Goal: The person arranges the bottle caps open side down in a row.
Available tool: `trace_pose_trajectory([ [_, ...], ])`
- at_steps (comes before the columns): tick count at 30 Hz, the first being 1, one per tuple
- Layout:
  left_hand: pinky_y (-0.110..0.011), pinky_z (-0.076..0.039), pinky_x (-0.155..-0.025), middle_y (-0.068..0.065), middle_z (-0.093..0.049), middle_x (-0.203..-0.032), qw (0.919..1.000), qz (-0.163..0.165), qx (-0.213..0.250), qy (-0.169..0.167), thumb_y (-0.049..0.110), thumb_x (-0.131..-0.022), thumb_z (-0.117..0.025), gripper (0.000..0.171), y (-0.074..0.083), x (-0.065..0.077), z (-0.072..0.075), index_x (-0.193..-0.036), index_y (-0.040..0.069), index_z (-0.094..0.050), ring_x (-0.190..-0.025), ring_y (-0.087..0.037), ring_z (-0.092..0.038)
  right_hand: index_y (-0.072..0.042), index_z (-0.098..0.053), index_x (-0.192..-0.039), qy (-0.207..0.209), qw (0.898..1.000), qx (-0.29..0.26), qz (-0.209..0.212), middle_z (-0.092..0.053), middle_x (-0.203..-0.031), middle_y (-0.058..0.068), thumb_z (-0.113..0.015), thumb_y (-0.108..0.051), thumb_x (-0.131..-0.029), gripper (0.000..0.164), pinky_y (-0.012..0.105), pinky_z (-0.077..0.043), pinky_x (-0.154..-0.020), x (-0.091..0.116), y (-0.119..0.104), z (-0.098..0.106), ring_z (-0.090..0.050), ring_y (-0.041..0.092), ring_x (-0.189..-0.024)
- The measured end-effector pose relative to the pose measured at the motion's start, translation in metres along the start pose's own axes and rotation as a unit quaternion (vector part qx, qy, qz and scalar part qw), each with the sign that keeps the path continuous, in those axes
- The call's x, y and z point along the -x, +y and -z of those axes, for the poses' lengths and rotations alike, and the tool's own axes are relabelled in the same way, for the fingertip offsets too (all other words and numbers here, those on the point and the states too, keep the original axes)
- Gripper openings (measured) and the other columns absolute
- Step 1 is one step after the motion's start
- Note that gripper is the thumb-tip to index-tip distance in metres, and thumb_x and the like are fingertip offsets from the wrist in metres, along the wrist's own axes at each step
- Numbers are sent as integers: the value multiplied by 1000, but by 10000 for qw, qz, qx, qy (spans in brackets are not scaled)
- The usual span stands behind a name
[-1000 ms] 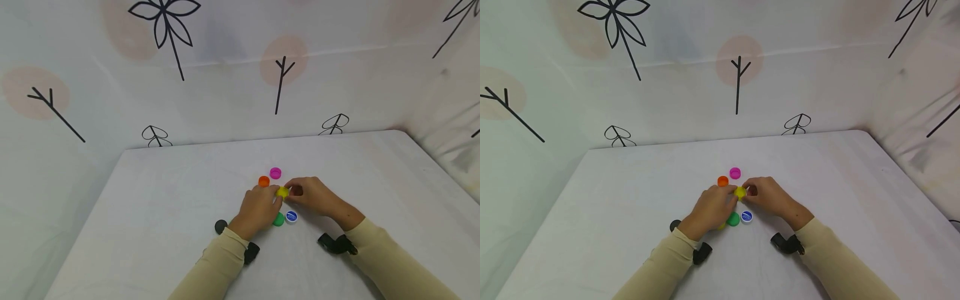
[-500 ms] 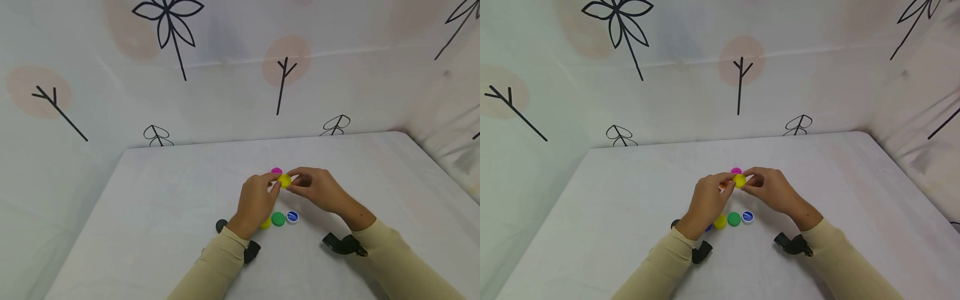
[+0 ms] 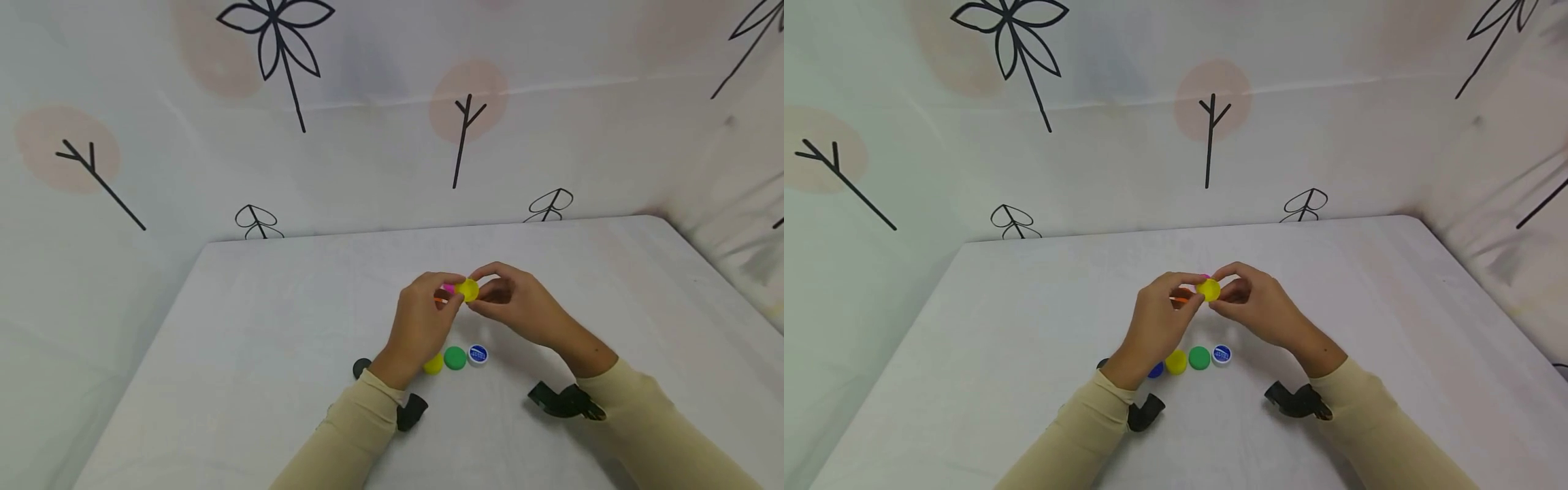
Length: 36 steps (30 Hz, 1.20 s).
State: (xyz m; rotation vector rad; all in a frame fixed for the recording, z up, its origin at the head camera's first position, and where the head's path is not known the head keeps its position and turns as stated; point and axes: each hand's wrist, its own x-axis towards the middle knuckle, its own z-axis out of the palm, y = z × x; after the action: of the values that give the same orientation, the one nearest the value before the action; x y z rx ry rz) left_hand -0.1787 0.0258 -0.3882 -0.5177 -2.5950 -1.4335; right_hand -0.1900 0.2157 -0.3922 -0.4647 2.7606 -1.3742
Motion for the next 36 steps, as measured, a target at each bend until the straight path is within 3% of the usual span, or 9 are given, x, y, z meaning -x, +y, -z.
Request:
trace_pose_trajectory([
  [5,-13,-53,-81,-2,-69,-113,9997,-61,-230,-94,15,-93,-71,27,0,-1,-1,-120,14,-71,-97,-12,-69,-8,-55,-126,-388,9965,-608,-425,-75,-105,15,-64,-26,-99,34,45,-57,-91,0,-2,4,-73,26,-88],
  [8,-13,-53,-83,-3,-69,-114,9994,-91,-301,-138,16,-92,-72,27,-1,-1,-2,-119,13,-70,-97,-12,-69,-7,-54,-126,-496,9938,-796,-593,-74,-108,18,-58,-31,-102,34,50,-55,-95,0,-3,6,-74,28,-90],
  [12,-14,-53,-85,-4,-70,-117,9990,-205,-367,-140,14,-91,-73,29,-1,-1,-4,-120,10,-69,-97,-12,-69,-5,-53,-123,-550,9913,-974,-696,-74,-110,19,-55,-35,-103,36,44,-57,-93,-1,-3,7,-74,29,-91],
  [18,-15,-54,-86,-5,-72,-113,9984,-312,-443,-149,11,-90,-75,31,-2,-1,-4,-120,7,-70,-96,-13,-70,-5,-52,-119,-633,9891,-1078,-776,-74,-111,17,-57,-35,-102,35,45,-56,-95,-3,2,7,-74,29,-91],
  [26,-19,-55,-88,-4,-72,-112,9983,-155,-518,-234,9,-89,-75,28,-2,-1,-4,-117,9,-71,-99,-15,-70,-6,-52,-112,-749,9906,-948,-646,-73,-111,18,-63,-29,-99,29,37,-57,-89,-5,7,9,-73,30,-94],
  [36,-22,-55,-92,-2,-74,-119,9977,56,-536,-416,15,-91,-73,32,-4,-3,-4,-122,10,-67,-105,-12,-71,-7,-57,-113,-520,9950,-720,-466,-69,-112,13,-69,-19,-95,25,32,-59,-85,-4,6,11,-70,31,-100],
])
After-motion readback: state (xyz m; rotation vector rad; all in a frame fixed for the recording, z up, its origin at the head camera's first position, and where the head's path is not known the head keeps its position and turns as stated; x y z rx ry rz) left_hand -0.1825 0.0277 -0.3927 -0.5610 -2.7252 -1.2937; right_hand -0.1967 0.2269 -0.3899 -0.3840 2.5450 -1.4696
